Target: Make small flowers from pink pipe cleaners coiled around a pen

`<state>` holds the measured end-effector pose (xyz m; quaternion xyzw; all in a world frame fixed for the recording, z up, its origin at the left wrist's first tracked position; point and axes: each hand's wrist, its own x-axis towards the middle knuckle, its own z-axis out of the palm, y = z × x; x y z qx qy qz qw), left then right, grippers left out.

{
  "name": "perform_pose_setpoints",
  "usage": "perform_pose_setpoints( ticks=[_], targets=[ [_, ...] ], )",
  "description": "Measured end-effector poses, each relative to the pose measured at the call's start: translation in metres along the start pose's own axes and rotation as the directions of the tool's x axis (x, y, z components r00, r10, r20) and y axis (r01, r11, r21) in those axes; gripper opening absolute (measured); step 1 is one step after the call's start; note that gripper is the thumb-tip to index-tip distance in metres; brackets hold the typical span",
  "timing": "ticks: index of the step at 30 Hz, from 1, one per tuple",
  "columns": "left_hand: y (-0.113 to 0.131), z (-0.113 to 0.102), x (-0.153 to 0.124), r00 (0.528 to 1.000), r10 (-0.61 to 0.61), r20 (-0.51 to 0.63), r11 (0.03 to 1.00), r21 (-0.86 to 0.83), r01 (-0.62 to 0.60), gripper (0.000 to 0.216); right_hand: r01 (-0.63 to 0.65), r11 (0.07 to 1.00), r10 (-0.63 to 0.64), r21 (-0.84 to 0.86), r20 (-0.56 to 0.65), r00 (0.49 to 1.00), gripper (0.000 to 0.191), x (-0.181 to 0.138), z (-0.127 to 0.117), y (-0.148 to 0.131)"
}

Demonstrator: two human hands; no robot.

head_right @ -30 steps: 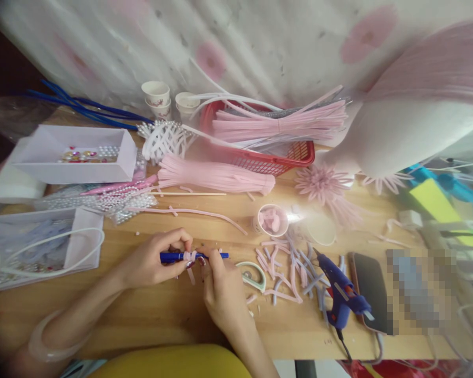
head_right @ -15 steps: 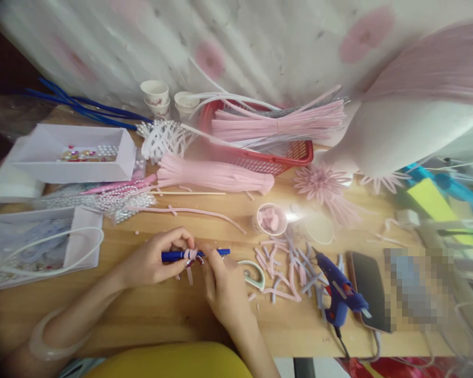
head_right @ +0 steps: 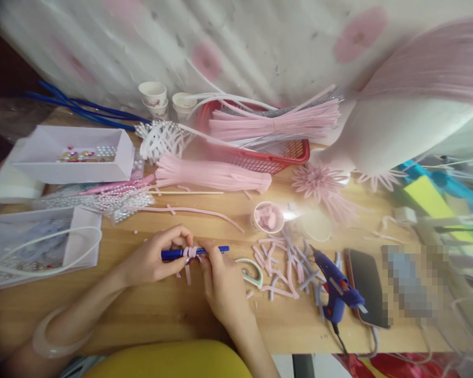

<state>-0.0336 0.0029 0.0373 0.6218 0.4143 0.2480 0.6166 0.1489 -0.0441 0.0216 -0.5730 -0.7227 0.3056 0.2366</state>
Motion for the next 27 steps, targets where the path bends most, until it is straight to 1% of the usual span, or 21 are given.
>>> perform_pose_setpoints(
  ticks=[2,5,8,10,12,14,15,16,17,18,20,22,23,25,27],
  targets=[
    [-0.001,0.000,-0.001,1.000,-0.026,0.017,0.999,-0.036,0.026,0.013,0.041,0.998,-0.042,-0.052,-0.007,0.999,0.034,0.000,0.000,0.002],
    [-0.002,-0.001,-0.002,0.999,-0.021,0.047,0.997,-0.078,0.025,0.019,0.069,0.991,-0.074,-0.114,-0.036,0.997,0.034,0.001,0.000,0.003],
    [-0.001,-0.001,-0.003,0.998,-0.002,0.064,0.996,-0.089,0.007,0.021,0.061,0.993,-0.068,-0.100,-0.073,0.995,0.032,0.002,0.000,0.001],
    [-0.001,0.000,-0.003,0.998,-0.009,0.058,0.996,-0.091,0.014,0.017,0.033,0.997,-0.039,-0.075,-0.083,0.996,0.036,0.001,-0.003,-0.002],
    [0.000,0.001,-0.003,0.999,-0.030,0.032,0.997,-0.064,0.032,0.012,0.023,0.995,-0.028,-0.094,-0.050,0.998,0.042,-0.001,-0.009,-0.005],
    [0.002,0.002,-0.003,1.000,-0.017,-0.004,0.999,0.043,0.017,0.008,0.066,0.985,-0.063,-0.158,0.022,0.998,0.045,-0.003,-0.018,-0.009],
    [0.003,0.001,-0.003,1.000,0.006,-0.004,0.993,0.114,-0.005,0.007,0.105,0.977,-0.094,-0.188,0.066,0.993,0.045,-0.004,-0.024,-0.011],
    [0.004,0.000,-0.004,0.999,0.030,0.018,0.984,0.176,-0.033,0.007,0.138,0.969,-0.118,-0.203,0.106,0.987,0.044,-0.004,-0.030,-0.013],
    [0.006,-0.001,-0.004,0.997,0.047,0.064,0.975,0.214,-0.059,0.008,0.162,0.966,-0.136,-0.200,0.138,0.981,0.042,-0.003,-0.036,-0.015],
    [0.008,-0.003,-0.005,0.991,0.052,0.126,0.971,0.227,-0.080,0.009,0.183,0.967,-0.154,-0.175,0.165,0.974,0.038,-0.001,-0.042,-0.016],
    [0.011,-0.007,-0.008,0.963,0.029,0.267,0.978,0.192,-0.083,0.007,0.215,0.973,-0.196,-0.079,0.198,0.960,0.025,0.005,-0.053,-0.017],
    [0.012,-0.011,-0.010,0.931,-0.017,0.364,0.993,0.112,-0.025,0.006,0.241,0.970,-0.244,0.041,0.189,0.951,0.012,0.012,-0.060,-0.015],
    [0.012,-0.013,-0.012,0.922,-0.036,0.385,0.998,0.065,0.012,0.008,0.251,0.963,-0.265,0.102,0.176,0.948,0.012,0.016,-0.063,-0.013],
    [0.012,-0.014,-0.014,0.921,-0.053,0.387,0.997,-0.028,0.070,0.009,0.243,0.942,-0.283,0.230,0.160,0.946,0.018,0.021,-0.065,-0.006],
    [0.011,-0.014,-0.014,0.928,-0.051,0.368,0.987,-0.125,0.104,0.011,0.189,0.915,-0.268,0.355,0.187,0.945,0.024,0.023,-0.062,0.001]
  ],
)
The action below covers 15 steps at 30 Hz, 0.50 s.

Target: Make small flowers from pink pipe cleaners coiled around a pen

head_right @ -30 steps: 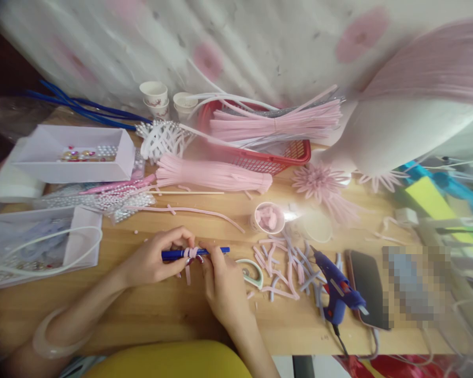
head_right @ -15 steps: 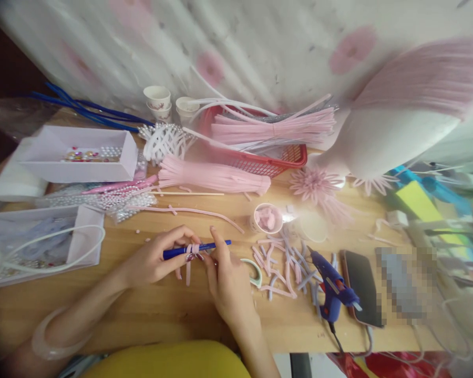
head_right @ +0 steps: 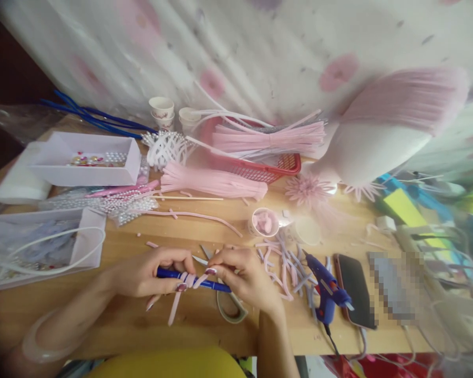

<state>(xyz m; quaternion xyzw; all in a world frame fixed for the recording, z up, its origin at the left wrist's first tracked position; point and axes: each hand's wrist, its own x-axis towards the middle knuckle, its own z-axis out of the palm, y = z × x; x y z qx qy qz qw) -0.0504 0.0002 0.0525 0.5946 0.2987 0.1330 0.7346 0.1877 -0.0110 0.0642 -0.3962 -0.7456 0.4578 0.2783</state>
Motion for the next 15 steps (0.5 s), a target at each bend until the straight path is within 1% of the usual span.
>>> perform_pose_setpoints(
  ticks=[2,3,5,6,8,10,12,15],
  targets=[
    [-0.001,0.001,0.001,1.000,0.008,-0.020,0.992,-0.123,-0.011,0.015,-0.054,0.995,0.054,0.080,0.005,0.999,0.025,-0.002,0.005,0.006],
    [-0.001,0.002,0.002,0.999,0.014,-0.040,0.982,-0.186,-0.022,0.020,-0.081,0.993,0.082,0.085,-0.013,0.997,0.024,-0.003,0.010,0.008],
    [-0.002,0.004,0.005,0.993,0.035,-0.112,0.961,-0.269,-0.064,0.032,-0.109,0.993,0.111,0.040,-0.068,0.991,0.023,-0.005,0.021,0.008],
    [-0.003,0.005,0.006,0.987,0.045,-0.156,0.957,-0.278,-0.087,0.037,-0.109,0.994,0.109,0.006,-0.089,0.990,0.024,-0.006,0.028,0.007],
    [-0.003,0.008,0.009,0.970,0.055,-0.238,0.963,-0.245,-0.114,0.040,-0.105,0.993,0.098,-0.060,-0.106,0.990,0.024,-0.006,0.039,0.002],
    [-0.004,0.010,0.011,0.956,0.058,-0.286,0.979,-0.173,-0.111,0.035,-0.096,0.989,0.083,-0.115,-0.114,0.990,0.023,-0.006,0.045,-0.003],
    [-0.004,0.011,0.011,0.952,0.066,-0.300,0.988,-0.113,-0.104,0.031,-0.093,0.983,0.074,-0.160,-0.118,0.990,0.022,-0.007,0.047,-0.007],
    [-0.001,0.013,0.010,0.954,0.061,-0.293,0.996,-0.046,-0.077,0.029,-0.118,0.964,0.098,-0.237,-0.096,0.991,0.021,-0.011,0.045,-0.008]
  ],
)
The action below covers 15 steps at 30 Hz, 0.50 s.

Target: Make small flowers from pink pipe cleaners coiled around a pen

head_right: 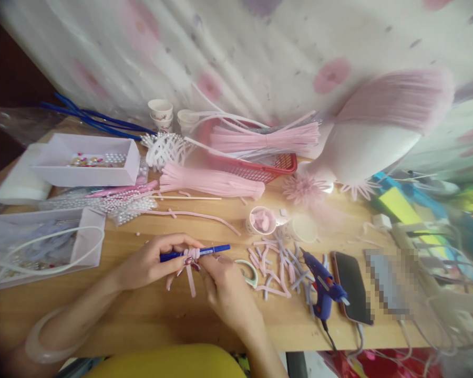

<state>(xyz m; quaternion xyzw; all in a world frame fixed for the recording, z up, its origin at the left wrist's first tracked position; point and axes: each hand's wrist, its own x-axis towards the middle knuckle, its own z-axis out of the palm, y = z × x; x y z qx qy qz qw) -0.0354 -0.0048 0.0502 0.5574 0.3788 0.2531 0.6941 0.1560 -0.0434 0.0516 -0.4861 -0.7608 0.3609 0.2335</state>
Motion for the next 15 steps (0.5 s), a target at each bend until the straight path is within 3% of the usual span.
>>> perform_pose_setpoints(
  ticks=[5,8,11,15],
  targets=[
    [0.005,0.005,0.000,0.999,-0.035,-0.026,0.985,0.167,0.038,0.025,-0.013,0.980,0.033,-0.197,0.097,0.995,0.020,-0.006,-0.001,0.004],
    [0.006,0.005,0.001,0.999,0.013,-0.039,0.965,0.263,-0.003,0.018,0.010,0.954,0.040,-0.299,0.160,0.986,0.019,-0.008,-0.007,0.001],
    [0.007,0.001,0.000,0.997,0.076,0.000,0.948,0.311,-0.073,0.015,0.037,0.944,0.036,-0.328,0.212,0.977,0.020,-0.011,-0.021,-0.007],
    [0.014,-0.001,-0.001,0.996,0.058,0.060,0.915,0.395,-0.078,0.018,0.044,0.916,0.042,-0.398,0.206,0.978,0.020,-0.011,-0.040,-0.016]
  ],
)
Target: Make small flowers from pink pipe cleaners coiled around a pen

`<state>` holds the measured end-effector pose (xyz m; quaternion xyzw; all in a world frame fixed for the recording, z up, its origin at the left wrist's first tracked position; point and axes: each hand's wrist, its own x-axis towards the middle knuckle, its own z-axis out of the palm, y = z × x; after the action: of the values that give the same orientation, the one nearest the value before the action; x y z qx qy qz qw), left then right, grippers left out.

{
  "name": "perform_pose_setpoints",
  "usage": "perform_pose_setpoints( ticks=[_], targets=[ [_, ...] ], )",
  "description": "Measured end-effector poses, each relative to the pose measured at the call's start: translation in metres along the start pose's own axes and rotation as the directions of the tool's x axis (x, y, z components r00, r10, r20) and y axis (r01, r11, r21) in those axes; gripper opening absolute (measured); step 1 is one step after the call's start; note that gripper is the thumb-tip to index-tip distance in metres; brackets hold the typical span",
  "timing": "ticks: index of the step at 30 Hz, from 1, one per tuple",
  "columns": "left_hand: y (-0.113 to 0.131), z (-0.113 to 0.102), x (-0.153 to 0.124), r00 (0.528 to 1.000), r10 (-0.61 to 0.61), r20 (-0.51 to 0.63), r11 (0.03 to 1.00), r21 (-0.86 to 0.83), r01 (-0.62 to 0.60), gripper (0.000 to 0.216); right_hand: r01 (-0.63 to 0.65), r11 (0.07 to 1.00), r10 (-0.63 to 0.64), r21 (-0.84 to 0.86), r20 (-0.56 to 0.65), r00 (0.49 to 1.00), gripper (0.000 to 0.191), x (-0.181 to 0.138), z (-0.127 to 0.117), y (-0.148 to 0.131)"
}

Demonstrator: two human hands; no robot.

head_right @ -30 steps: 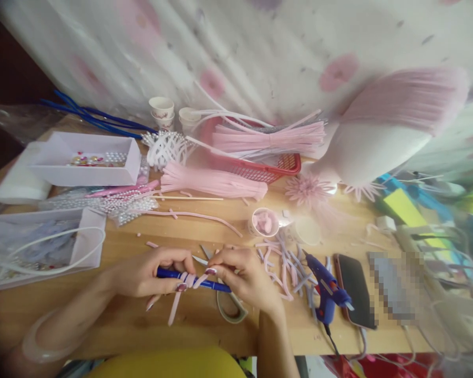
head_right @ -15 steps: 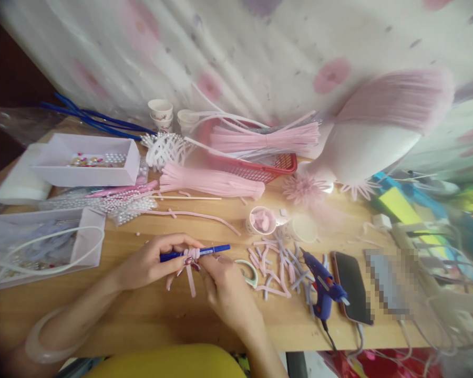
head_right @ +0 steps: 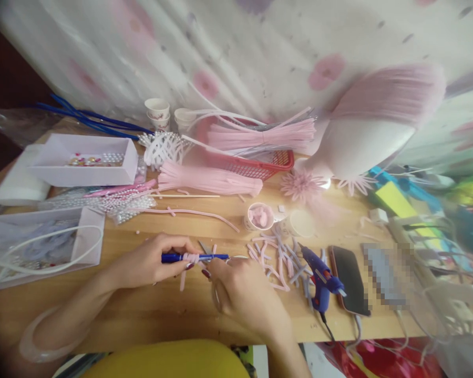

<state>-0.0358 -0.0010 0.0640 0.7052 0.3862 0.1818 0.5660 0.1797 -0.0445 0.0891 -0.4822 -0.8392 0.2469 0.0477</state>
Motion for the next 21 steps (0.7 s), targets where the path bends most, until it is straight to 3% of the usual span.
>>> perform_pose_setpoints(
  ticks=[5,8,11,14,17,21],
  targets=[
    [0.008,0.000,0.000,0.991,0.059,0.123,0.994,0.089,-0.070,0.019,0.095,0.995,-0.094,0.009,-0.056,0.994,0.020,0.007,-0.010,0.010],
    [0.007,-0.003,-0.002,0.984,0.123,0.131,0.988,0.075,-0.133,0.017,0.114,0.980,-0.094,0.165,-0.124,0.988,0.023,0.012,-0.012,0.020],
    [0.004,-0.007,-0.006,0.980,0.139,0.139,0.989,0.039,-0.146,0.018,0.158,0.910,-0.129,0.383,-0.100,0.987,0.025,0.017,-0.011,0.029],
    [0.002,-0.009,-0.009,0.988,0.089,0.129,0.995,-0.057,-0.082,0.022,0.133,0.833,-0.108,0.538,-0.078,0.991,0.025,0.021,-0.003,0.034],
    [0.001,-0.009,-0.011,0.998,0.033,0.061,0.970,-0.242,-0.018,0.031,0.061,0.783,0.000,0.619,-0.099,0.995,0.025,0.021,0.011,0.033],
    [0.002,-0.003,-0.011,0.999,-0.036,-0.010,0.904,-0.427,0.028,0.033,-0.025,0.696,0.111,0.718,-0.073,0.991,0.038,0.016,0.028,0.020]
  ],
)
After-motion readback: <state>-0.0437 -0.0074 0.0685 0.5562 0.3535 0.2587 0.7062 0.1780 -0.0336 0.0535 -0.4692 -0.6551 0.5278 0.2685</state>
